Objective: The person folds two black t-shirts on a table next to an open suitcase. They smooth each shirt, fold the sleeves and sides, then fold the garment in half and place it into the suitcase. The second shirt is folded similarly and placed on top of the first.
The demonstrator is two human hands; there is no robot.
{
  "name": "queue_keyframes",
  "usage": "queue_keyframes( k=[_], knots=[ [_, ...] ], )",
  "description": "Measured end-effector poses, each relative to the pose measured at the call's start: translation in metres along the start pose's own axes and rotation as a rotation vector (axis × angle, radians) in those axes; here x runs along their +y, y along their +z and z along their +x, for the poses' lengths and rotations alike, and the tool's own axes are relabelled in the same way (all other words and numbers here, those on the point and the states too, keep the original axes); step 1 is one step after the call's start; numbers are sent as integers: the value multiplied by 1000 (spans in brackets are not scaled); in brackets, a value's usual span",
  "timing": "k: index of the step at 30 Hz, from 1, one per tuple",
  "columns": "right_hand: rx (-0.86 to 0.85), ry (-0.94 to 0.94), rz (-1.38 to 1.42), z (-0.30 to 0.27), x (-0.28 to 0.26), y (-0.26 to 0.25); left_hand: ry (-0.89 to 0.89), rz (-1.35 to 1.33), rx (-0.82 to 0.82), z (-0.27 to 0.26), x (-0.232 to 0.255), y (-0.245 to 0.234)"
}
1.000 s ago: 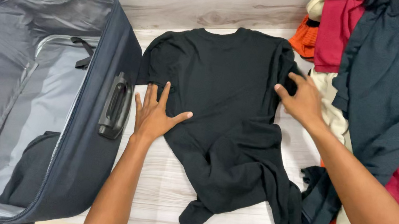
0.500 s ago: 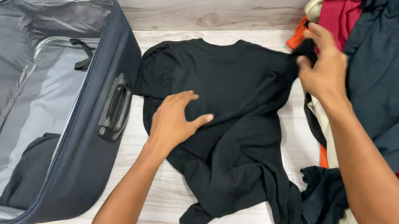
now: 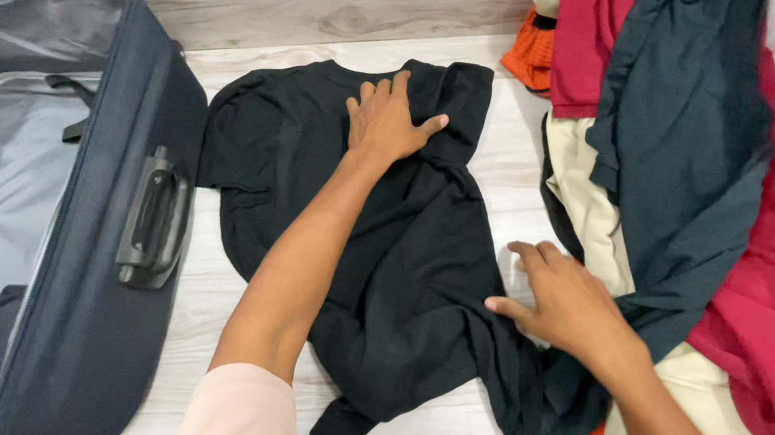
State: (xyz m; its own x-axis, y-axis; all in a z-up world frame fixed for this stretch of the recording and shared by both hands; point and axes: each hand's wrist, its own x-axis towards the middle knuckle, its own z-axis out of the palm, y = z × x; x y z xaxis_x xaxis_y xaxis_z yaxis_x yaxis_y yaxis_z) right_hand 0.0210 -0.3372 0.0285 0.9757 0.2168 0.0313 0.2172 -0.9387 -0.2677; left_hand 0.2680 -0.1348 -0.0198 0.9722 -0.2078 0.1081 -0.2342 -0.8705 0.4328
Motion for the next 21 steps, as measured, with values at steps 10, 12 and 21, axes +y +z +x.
queue_keyframes(
  k=[10,12,21],
  knots=[
    [26,256,295,-29,-17,19,100,-66,198,53,9,34],
    [159,255,303,-30,-16,23,68,-156,363,64,5,31],
    [181,553,506,-47,-10,23,-160,-475,191,78,8,1]
  ],
)
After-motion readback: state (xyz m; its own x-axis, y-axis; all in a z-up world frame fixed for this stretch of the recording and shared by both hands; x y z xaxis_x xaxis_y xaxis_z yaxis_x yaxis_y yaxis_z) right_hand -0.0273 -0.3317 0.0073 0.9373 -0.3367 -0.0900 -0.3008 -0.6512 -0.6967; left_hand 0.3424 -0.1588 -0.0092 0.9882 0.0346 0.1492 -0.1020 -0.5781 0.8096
